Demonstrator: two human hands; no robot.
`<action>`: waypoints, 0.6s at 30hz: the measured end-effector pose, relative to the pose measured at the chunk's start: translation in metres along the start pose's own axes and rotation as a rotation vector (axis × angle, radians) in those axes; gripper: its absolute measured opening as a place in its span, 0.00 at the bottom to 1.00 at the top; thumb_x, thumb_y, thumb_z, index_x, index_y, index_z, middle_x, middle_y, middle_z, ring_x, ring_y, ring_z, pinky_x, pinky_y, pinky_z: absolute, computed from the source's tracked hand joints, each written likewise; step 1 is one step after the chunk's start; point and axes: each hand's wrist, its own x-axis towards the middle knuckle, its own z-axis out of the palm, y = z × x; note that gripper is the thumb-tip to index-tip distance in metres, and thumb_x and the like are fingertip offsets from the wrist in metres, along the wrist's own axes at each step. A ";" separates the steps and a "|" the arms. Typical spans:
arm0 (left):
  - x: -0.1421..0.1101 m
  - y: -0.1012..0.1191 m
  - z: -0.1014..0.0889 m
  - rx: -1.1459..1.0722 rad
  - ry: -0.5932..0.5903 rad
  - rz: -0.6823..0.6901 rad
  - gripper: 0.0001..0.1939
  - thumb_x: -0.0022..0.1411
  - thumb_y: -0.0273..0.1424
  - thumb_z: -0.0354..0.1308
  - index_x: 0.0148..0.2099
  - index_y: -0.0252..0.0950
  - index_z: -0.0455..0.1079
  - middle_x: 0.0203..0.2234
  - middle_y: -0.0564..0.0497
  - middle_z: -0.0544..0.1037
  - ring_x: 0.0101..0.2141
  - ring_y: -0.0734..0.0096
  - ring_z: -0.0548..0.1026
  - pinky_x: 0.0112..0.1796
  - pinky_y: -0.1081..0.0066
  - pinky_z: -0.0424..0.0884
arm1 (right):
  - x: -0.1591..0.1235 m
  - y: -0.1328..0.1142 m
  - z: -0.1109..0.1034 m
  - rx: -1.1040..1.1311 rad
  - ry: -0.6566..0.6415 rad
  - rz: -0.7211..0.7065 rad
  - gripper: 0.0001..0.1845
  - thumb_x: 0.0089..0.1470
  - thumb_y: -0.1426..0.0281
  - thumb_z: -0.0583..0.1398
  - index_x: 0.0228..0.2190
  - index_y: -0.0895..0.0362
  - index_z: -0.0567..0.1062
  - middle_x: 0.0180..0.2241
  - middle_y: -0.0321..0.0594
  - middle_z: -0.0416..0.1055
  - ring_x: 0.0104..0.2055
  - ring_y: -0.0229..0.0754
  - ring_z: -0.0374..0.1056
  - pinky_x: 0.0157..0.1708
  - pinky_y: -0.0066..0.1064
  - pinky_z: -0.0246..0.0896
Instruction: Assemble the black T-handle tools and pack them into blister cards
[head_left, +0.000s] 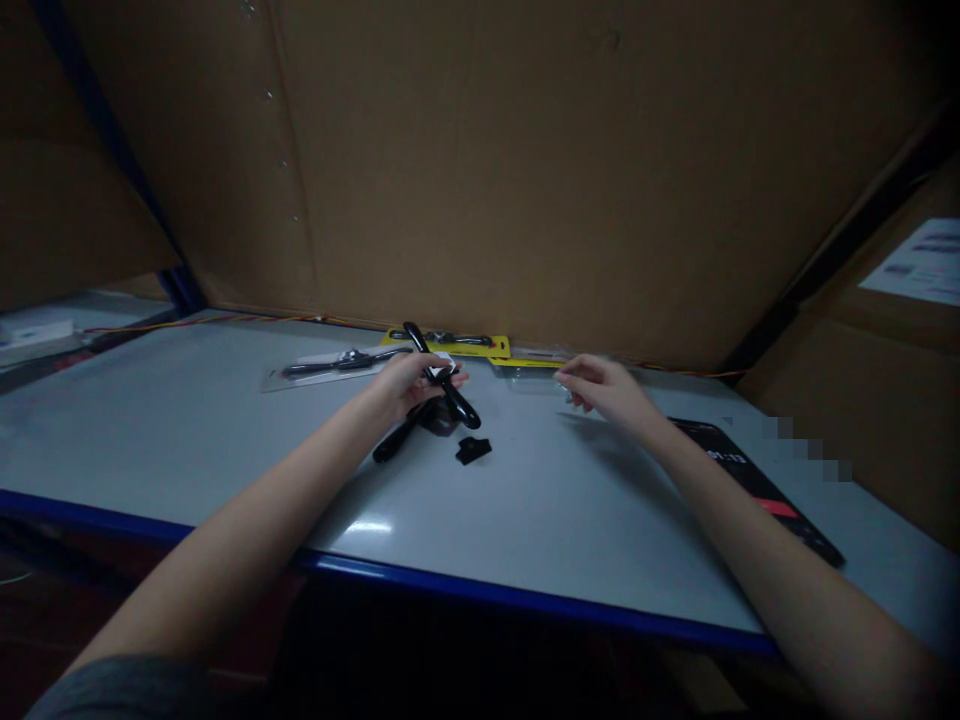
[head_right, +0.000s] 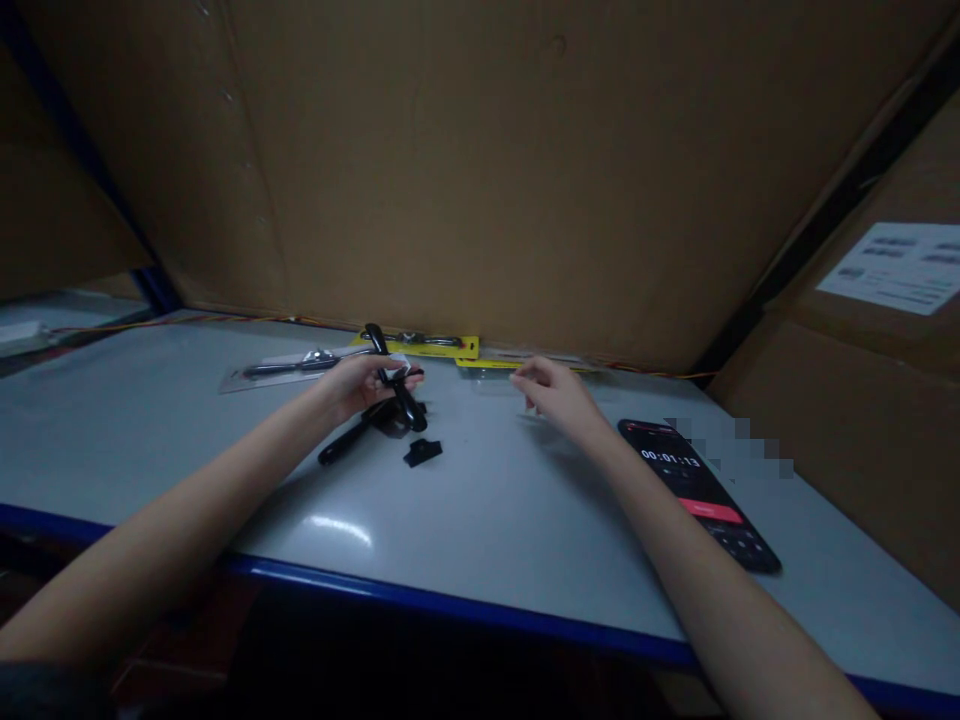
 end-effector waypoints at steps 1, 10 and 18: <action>-0.001 0.000 0.001 -0.004 0.002 0.003 0.16 0.54 0.14 0.54 0.46 0.18 0.63 0.33 0.33 0.75 0.33 0.61 0.77 0.32 0.72 0.75 | 0.001 0.003 -0.001 -0.028 -0.013 -0.006 0.13 0.48 0.60 0.58 0.30 0.57 0.69 0.18 0.33 0.64 0.20 0.36 0.60 0.20 0.27 0.54; 0.000 -0.002 0.002 0.039 -0.007 0.073 0.07 0.54 0.12 0.53 0.38 0.17 0.67 0.30 0.33 0.76 0.30 0.66 0.77 0.33 0.72 0.75 | -0.033 -0.043 0.062 -0.207 -0.260 -0.359 0.12 0.49 0.61 0.60 0.34 0.55 0.74 0.33 0.40 0.66 0.35 0.40 0.62 0.34 0.32 0.57; 0.000 -0.006 0.001 0.087 -0.065 0.023 0.14 0.54 0.16 0.55 0.44 0.16 0.65 0.31 0.33 0.76 0.30 0.64 0.77 0.34 0.71 0.75 | -0.037 -0.043 0.074 -0.217 -0.340 -0.243 0.12 0.44 0.64 0.64 0.32 0.57 0.72 0.33 0.39 0.66 0.38 0.42 0.61 0.37 0.33 0.54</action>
